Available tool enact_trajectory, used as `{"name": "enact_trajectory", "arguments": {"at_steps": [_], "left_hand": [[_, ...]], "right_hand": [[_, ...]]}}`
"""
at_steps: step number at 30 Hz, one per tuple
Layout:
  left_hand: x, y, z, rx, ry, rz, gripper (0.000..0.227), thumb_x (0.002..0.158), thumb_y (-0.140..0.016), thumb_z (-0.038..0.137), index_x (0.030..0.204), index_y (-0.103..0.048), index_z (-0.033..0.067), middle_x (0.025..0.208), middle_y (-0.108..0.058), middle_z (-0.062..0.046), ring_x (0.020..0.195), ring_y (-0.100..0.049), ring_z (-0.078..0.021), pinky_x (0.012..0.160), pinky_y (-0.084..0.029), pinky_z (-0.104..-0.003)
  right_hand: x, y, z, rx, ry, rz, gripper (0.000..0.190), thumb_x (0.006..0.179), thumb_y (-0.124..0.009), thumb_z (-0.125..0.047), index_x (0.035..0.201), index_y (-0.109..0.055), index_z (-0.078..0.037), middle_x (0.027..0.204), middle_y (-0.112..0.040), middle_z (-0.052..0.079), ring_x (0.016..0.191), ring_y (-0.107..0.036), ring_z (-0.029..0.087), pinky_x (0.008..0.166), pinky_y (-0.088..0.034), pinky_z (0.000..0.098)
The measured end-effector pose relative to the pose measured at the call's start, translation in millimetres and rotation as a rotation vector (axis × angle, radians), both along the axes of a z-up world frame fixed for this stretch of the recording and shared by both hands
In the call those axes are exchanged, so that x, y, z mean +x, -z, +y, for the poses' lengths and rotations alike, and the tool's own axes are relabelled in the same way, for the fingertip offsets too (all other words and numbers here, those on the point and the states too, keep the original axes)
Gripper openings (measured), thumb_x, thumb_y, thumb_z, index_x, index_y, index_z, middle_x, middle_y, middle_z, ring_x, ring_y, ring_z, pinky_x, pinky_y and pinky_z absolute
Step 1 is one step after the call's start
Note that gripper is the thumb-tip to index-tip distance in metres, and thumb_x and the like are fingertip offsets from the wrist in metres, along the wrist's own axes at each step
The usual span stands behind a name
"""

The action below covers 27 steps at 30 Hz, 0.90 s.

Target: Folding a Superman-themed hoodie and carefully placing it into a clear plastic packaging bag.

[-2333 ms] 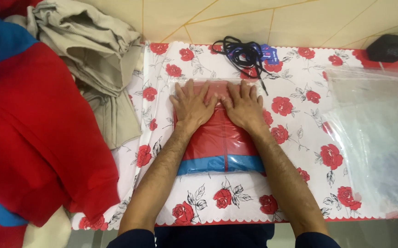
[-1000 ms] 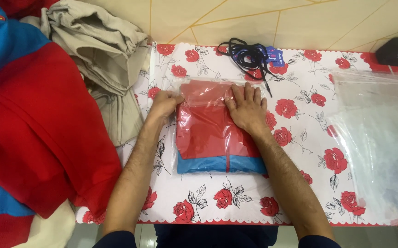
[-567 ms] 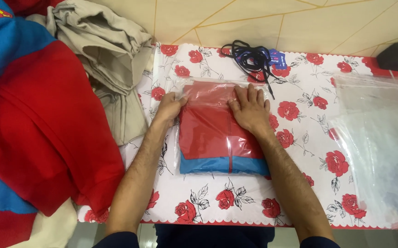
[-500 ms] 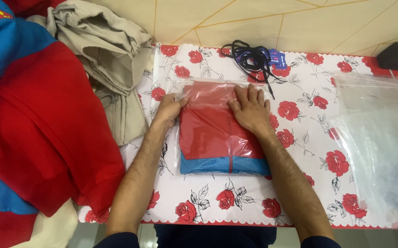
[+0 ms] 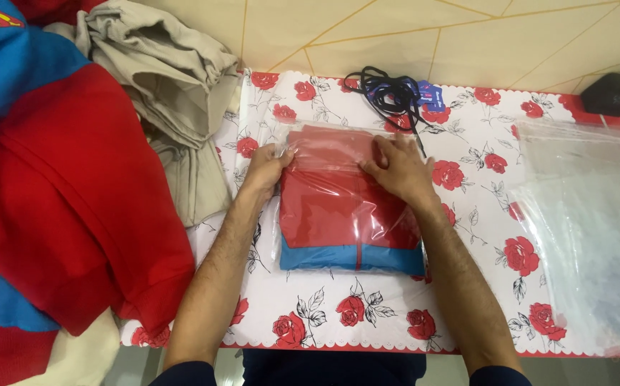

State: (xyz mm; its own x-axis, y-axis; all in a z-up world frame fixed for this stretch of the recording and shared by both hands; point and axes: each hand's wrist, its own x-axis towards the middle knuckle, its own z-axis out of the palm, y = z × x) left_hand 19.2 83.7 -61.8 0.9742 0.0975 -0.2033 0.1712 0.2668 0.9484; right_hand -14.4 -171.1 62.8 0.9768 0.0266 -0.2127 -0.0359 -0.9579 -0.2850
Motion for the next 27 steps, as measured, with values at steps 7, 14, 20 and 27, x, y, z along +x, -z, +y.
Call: {"name": "enact_trajectory", "arguments": {"at_steps": [7,14,20,27], "left_hand": [[0,-26,-10,-0.137,0.041,-0.108,0.026,0.095,-0.075,0.01,0.117,-0.066,-0.0001,0.09,-0.073,-0.012,0.08,-0.075,-0.0221,0.07,-0.062,-0.033],[-26,-85,-30,-0.27,0.123,-0.236,0.038,0.093,-0.073,0.04,0.114,-0.057,0.013,0.094,-0.073,-0.006,0.088,-0.072,-0.0189,0.08,-0.061,-0.035],[-58,-158,-51,-0.239,0.277,-0.206,0.1,0.083,-0.016,0.085,0.124,-0.066,0.0098,0.097,-0.073,-0.009,0.098,-0.063,-0.0226,0.084,-0.039,-0.034],[-45,-164,-65,-0.118,0.244,-0.536,0.062,0.096,-0.057,0.043,0.143,-0.054,0.0033,0.129,-0.071,-0.019,0.124,-0.066,-0.0243,0.109,-0.052,-0.035]], "right_hand": [[6,22,32,0.142,-0.14,-0.484,0.035,0.093,-0.069,-0.027,0.128,-0.068,-0.025,0.121,-0.063,0.008,0.116,-0.062,0.039,0.093,-0.054,0.0593],[-13,-78,77,0.13,-0.239,-0.345,0.056,0.095,-0.055,-0.061,0.112,-0.065,-0.008,0.097,-0.071,0.02,0.103,-0.068,0.046,0.087,-0.053,0.059],[-21,-144,74,0.023,-0.161,-0.131,0.084,0.085,-0.064,-0.074,0.121,-0.05,0.001,0.116,-0.066,0.03,0.109,-0.062,0.054,0.088,-0.048,0.0622],[15,-148,13,0.298,-0.039,-0.247,0.046,0.082,-0.055,-0.012,0.127,-0.059,-0.009,0.121,-0.069,0.017,0.094,-0.066,0.028,0.068,-0.053,0.0422]]}}
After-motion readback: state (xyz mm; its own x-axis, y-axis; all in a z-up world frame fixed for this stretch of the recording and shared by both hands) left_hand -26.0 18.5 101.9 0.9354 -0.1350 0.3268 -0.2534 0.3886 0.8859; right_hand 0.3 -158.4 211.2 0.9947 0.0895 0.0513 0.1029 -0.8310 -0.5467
